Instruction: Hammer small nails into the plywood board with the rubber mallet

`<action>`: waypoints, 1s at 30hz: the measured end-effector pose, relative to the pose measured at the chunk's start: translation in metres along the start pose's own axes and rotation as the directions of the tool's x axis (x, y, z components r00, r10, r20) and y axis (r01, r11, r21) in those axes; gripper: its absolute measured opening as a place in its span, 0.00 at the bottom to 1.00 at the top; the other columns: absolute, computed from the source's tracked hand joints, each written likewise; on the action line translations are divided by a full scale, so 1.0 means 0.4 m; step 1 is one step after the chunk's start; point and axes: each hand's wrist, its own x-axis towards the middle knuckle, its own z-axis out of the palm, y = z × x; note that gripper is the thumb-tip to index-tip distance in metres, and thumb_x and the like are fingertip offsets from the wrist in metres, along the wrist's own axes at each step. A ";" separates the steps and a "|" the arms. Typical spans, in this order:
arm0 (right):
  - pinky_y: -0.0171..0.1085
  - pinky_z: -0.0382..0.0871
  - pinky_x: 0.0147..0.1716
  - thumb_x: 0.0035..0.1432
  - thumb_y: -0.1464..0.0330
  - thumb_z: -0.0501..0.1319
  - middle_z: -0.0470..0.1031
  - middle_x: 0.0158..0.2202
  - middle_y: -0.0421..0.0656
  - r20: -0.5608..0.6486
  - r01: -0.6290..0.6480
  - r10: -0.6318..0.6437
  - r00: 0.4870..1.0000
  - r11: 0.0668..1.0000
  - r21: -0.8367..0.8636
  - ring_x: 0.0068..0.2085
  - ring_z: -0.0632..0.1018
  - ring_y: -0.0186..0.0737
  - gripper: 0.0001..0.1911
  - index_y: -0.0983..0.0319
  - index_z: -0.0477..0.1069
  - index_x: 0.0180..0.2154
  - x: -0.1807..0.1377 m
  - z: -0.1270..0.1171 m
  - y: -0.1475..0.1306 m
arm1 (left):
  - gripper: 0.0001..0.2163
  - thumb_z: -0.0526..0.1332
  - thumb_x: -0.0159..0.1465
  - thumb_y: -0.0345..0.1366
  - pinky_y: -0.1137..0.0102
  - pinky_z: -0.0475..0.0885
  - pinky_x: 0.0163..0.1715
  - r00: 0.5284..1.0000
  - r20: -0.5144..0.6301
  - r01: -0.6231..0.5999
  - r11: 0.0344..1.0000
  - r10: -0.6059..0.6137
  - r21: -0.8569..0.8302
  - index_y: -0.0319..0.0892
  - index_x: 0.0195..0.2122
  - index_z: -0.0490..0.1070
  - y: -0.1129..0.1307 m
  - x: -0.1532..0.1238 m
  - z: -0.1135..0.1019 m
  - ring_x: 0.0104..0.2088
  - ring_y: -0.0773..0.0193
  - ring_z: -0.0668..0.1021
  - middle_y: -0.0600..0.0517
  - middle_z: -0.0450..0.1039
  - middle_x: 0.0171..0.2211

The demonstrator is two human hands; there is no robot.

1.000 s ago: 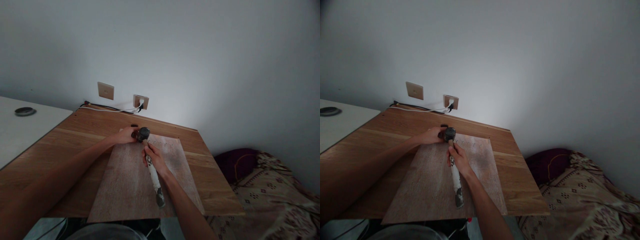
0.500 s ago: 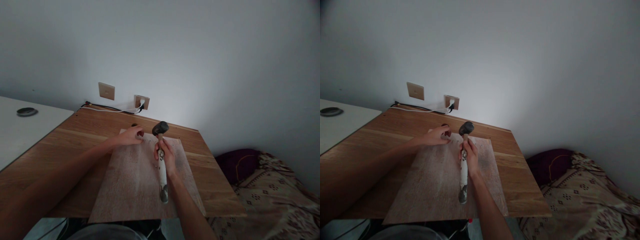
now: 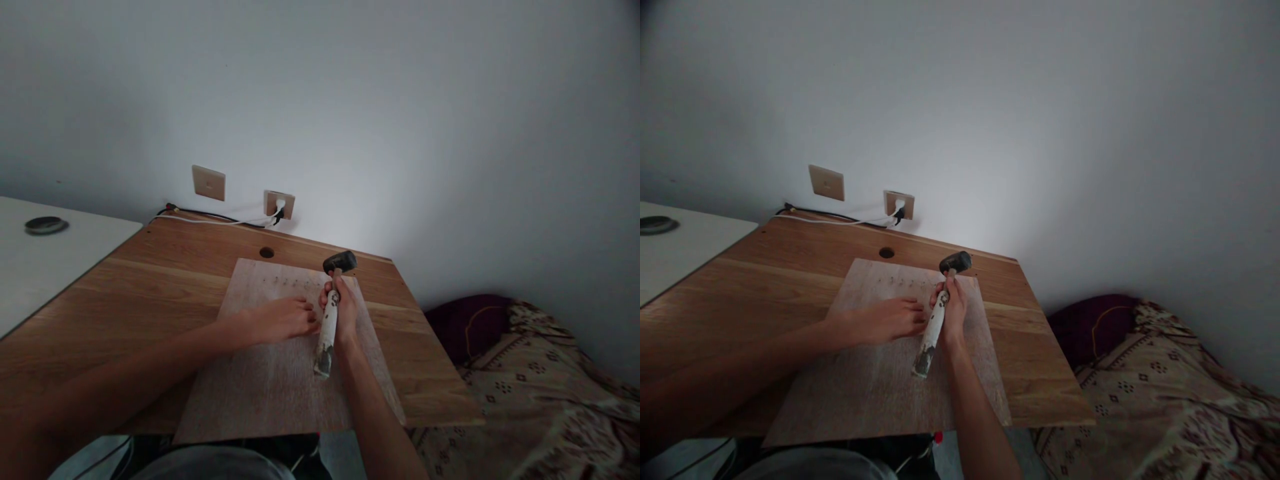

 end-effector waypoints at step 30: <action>0.32 0.54 0.14 0.51 0.51 0.67 0.69 0.22 0.34 0.133 -0.013 0.033 0.991 0.989 -0.150 0.17 0.66 0.30 0.18 0.58 0.68 0.30 -0.014 0.015 0.049 | 0.08 0.64 0.64 0.42 0.68 0.72 0.43 0.753 -0.173 0.523 0.736 -0.635 -0.429 0.44 0.36 0.80 -0.232 -0.249 -0.014 0.40 0.60 0.79 0.50 0.80 0.35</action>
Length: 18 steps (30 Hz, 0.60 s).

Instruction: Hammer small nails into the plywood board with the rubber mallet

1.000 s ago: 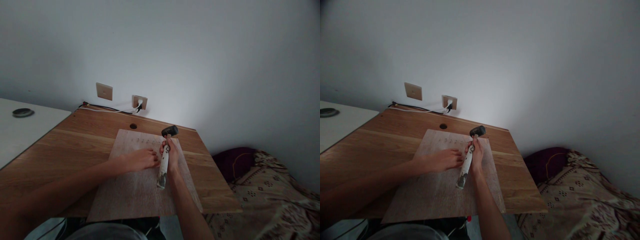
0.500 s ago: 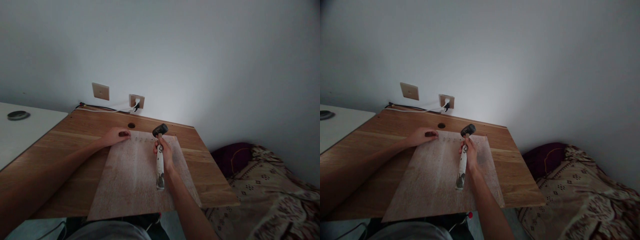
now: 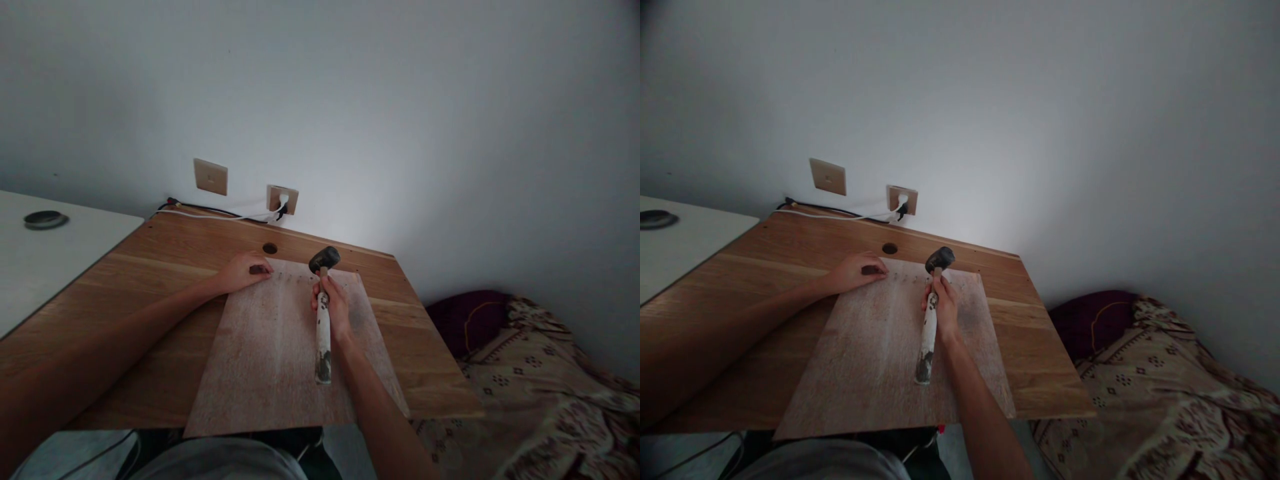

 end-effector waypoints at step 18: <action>0.29 0.59 0.13 0.55 0.53 0.66 0.71 0.22 0.33 0.311 -0.046 0.091 0.946 0.988 -0.150 0.15 0.68 0.28 0.17 0.60 0.69 0.31 -0.040 0.147 0.001 | 0.21 0.67 0.58 0.41 0.67 0.74 0.40 0.981 0.017 0.192 0.969 -0.192 -0.155 0.41 0.52 0.72 -0.016 -0.006 0.013 0.37 0.57 0.83 0.49 0.83 0.37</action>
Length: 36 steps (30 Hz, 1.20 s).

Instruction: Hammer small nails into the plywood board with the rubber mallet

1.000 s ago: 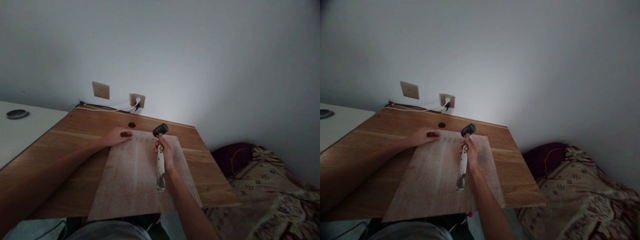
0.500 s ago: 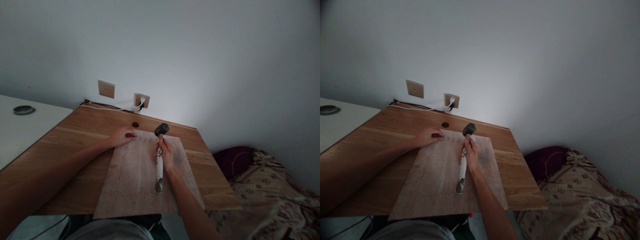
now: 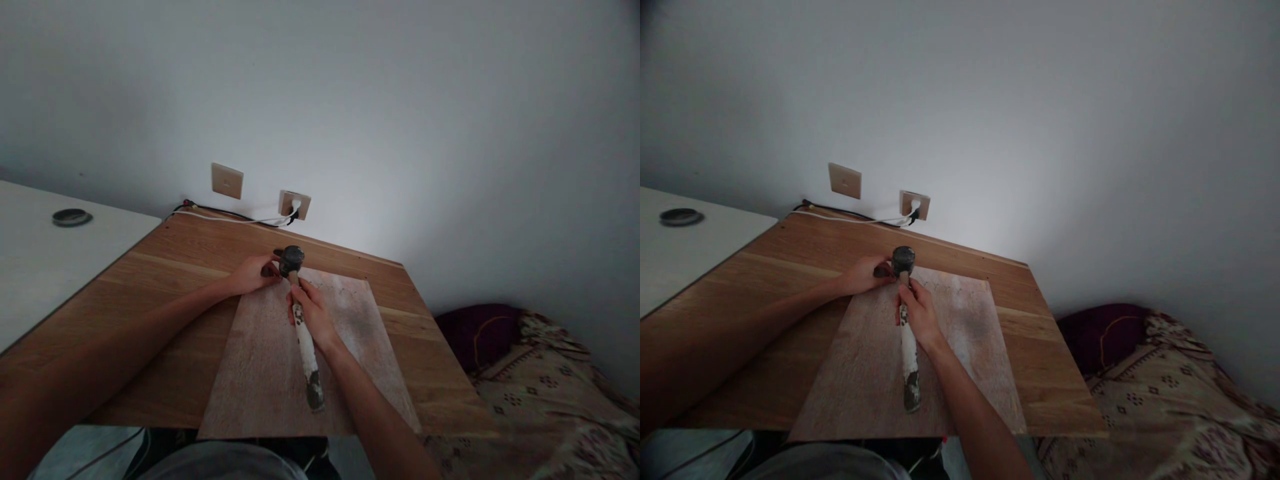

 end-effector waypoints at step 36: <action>0.37 0.69 0.26 0.48 0.64 0.75 0.74 0.21 0.39 -0.064 0.208 -0.299 0.952 0.788 -0.580 0.23 0.71 0.36 0.07 0.54 0.80 0.30 -0.353 -0.155 -0.317 | 0.18 0.65 0.59 0.46 0.65 0.76 0.43 0.999 0.038 -0.011 0.995 0.007 0.102 0.42 0.47 0.76 0.023 0.005 -0.010 0.37 0.58 0.81 0.50 0.82 0.37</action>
